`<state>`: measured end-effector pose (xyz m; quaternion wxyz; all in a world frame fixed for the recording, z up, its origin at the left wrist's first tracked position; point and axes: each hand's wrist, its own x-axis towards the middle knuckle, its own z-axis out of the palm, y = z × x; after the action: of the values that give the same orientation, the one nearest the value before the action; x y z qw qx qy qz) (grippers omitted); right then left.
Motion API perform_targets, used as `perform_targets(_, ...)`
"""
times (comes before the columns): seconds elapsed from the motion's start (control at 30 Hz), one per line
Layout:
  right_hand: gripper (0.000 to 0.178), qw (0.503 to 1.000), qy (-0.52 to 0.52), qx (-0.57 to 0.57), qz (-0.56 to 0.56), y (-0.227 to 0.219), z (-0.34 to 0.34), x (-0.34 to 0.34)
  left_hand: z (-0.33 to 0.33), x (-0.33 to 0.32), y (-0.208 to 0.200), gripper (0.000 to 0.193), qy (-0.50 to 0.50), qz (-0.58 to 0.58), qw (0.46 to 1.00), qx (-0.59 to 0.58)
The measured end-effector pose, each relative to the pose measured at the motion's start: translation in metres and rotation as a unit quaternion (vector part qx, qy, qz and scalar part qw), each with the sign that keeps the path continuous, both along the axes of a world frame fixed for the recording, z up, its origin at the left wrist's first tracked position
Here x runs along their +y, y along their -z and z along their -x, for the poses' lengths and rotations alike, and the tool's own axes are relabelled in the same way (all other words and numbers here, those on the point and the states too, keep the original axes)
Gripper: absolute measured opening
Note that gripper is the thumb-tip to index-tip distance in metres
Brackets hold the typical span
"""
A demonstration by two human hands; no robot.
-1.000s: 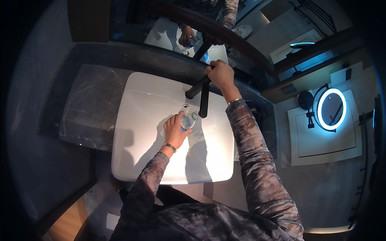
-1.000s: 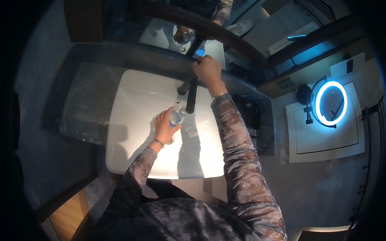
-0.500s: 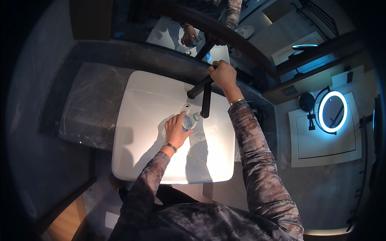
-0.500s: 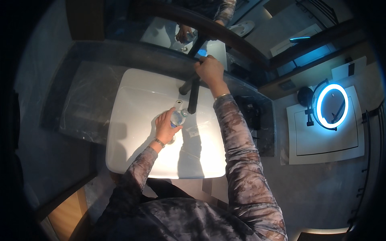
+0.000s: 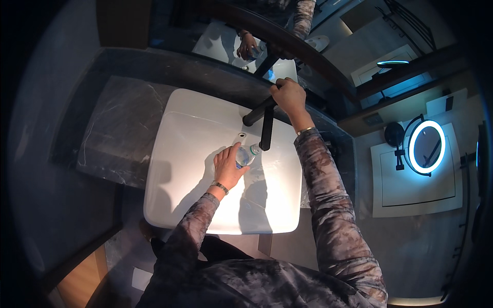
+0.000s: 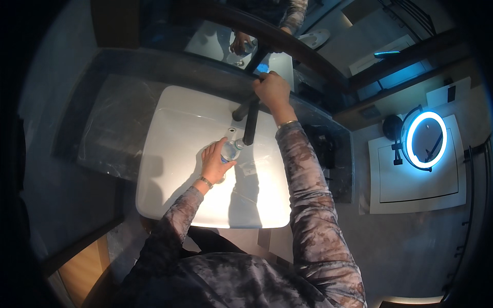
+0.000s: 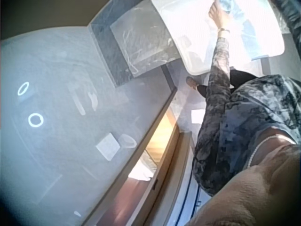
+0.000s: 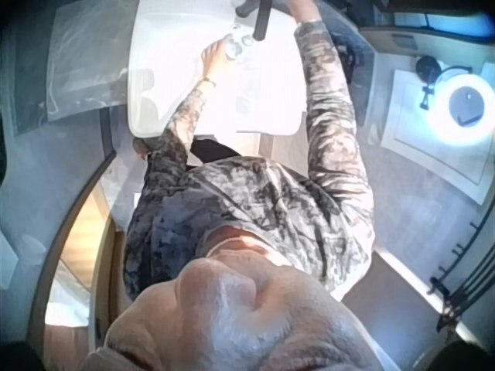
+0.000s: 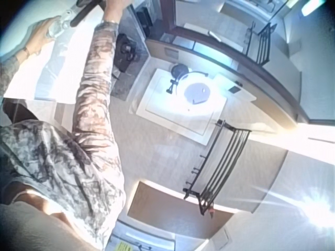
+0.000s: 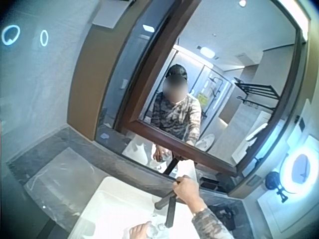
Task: The person tidies a living room by gathering trash into a black bag, moving a metal bowl, and folding a white towel. They then walk to a bathroom, fill a water bottle at the sink, and return to water a potted plant before placing the bottle into the trash bag.
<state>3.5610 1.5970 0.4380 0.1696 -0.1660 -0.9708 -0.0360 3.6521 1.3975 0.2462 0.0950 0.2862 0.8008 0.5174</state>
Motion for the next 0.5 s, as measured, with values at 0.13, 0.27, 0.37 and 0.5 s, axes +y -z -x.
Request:
perform_targets(0.13,0.026,1.0,0.0,-0.007,0.005,-0.0024,0.0001,-0.0005,-0.0004,0.0005,-0.0002,0.085,-0.007,0.001,1.0,0.006)
perform_targets(0.27,0.027,0.999,0.009,-0.028,0.012,-0.0058,0.0008,-0.0027,-0.0007,0.0015,-0.0011,0.084,-0.009,0.0,1.0,0.01)
perform_targets(0.37,0.027,0.999,0.008,-0.033,0.011,-0.0077,0.001,-0.0048,-0.0005,0.0015,-0.0012,0.084,-0.008,0.001,1.0,0.01)
perform_targets(0.5,0.028,0.999,0.006,-0.033,0.007,-0.0085,0.001,-0.0059,-0.0001,0.001,-0.0005,0.084,-0.004,0.001,1.0,0.0)
